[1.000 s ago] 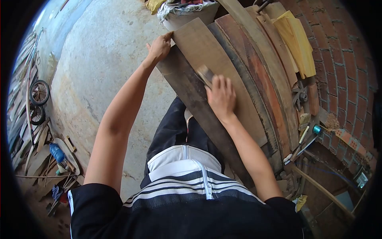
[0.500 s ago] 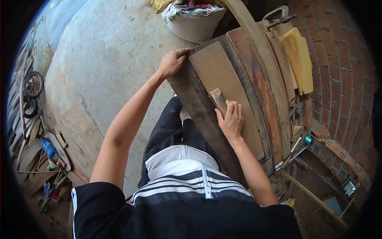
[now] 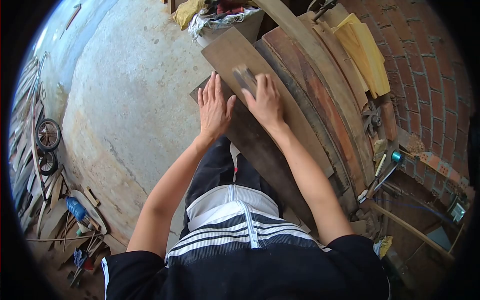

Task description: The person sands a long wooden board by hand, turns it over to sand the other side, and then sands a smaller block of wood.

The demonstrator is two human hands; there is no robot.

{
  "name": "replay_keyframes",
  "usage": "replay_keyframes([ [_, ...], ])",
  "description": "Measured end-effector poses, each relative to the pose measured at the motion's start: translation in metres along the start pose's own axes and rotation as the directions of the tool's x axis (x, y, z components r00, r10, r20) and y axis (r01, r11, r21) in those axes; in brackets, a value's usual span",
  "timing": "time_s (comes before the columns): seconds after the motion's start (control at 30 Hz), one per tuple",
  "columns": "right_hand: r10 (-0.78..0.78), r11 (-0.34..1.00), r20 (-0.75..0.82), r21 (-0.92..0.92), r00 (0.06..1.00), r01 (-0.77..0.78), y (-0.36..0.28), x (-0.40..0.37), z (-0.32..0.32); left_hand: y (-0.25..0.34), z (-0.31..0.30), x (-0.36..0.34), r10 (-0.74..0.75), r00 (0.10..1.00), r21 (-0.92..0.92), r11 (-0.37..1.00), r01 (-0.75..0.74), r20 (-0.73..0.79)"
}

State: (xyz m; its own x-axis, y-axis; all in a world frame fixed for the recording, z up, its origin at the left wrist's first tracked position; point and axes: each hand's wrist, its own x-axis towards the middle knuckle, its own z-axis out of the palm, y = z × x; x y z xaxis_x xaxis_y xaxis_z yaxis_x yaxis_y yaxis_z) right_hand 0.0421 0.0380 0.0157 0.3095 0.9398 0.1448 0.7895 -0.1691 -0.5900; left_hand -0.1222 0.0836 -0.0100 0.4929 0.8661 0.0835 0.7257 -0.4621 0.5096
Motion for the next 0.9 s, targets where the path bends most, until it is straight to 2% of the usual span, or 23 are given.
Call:
replay_keyframes([
  [0.03, 0.001, 0.997, 0.038, -0.072, 0.999, 0.002, 0.006, -0.024, -0.017, 0.003, 0.006, -0.003, -0.048, 0.998, -0.029, 0.998, 0.047, -0.042],
  [0.07, 0.004, 0.99, 0.078, -0.144, 0.997, 0.008, 0.013, -0.051, -0.033, 0.001, 0.013, -0.001, -0.12, 0.993, -0.013, 0.993, 0.12, -0.016],
  [0.1, 0.008, 0.981, 0.08, -0.193, 0.997, 0.008, 0.021, -0.077, -0.048, 0.003, 0.016, 0.0, -0.131, 0.991, -0.018, 0.991, 0.13, -0.018],
  [0.17, 0.018, 0.961, 0.1, -0.277, 0.995, 0.011, 0.046, -0.138, -0.078, 0.007, 0.02, 0.001, -0.117, 0.992, 0.152, 0.983, 0.108, 0.053],
  [0.2, 0.018, 0.95, 0.119, -0.312, 0.993, 0.02, 0.056, -0.157, -0.088, 0.001, 0.027, -0.001, -0.132, 0.986, 0.148, 0.982, 0.116, 0.104],
  [0.3, 0.018, 0.962, 0.16, -0.273, 0.987, 0.026, 0.04, -0.129, -0.08, 0.005, 0.023, 0.0, -0.154, 0.981, 0.087, 0.986, 0.144, 0.121],
  [0.43, -0.106, 0.939, 0.085, -0.32, 0.991, 0.128, 0.002, 0.0, -0.007, 0.003, 0.023, -0.001, -0.143, 0.981, 0.06, 0.989, 0.136, 0.132],
  [0.53, -0.181, 0.951, 0.012, -0.255, 0.983, 0.178, -0.029, 0.094, 0.046, 0.003, 0.018, 0.0, -0.161, 0.969, 0.071, 0.986, 0.15, 0.186],
  [0.63, -0.211, 0.954, 0.008, -0.215, 0.977, 0.208, -0.041, 0.125, 0.062, 0.004, 0.018, 0.0, -0.153, 0.97, 0.057, 0.988, 0.145, 0.188],
  [0.77, -0.23, 0.924, 0.09, -0.293, 0.969, 0.247, -0.011, 0.052, 0.022, 0.005, 0.015, 0.0, -0.159, 0.971, 0.04, 0.987, 0.154, 0.179],
  [0.83, -0.171, 0.935, 0.141, -0.29, 0.975, 0.206, 0.006, -0.007, -0.01, 0.005, 0.013, -0.001, -0.174, 0.969, 0.023, 0.985, 0.172, 0.177],
  [0.9, -0.156, 0.935, 0.173, -0.292, 0.973, 0.202, 0.009, -0.031, -0.027, 0.01, 0.005, 0.001, -0.172, 0.963, -0.042, 0.982, 0.185, 0.205],
])
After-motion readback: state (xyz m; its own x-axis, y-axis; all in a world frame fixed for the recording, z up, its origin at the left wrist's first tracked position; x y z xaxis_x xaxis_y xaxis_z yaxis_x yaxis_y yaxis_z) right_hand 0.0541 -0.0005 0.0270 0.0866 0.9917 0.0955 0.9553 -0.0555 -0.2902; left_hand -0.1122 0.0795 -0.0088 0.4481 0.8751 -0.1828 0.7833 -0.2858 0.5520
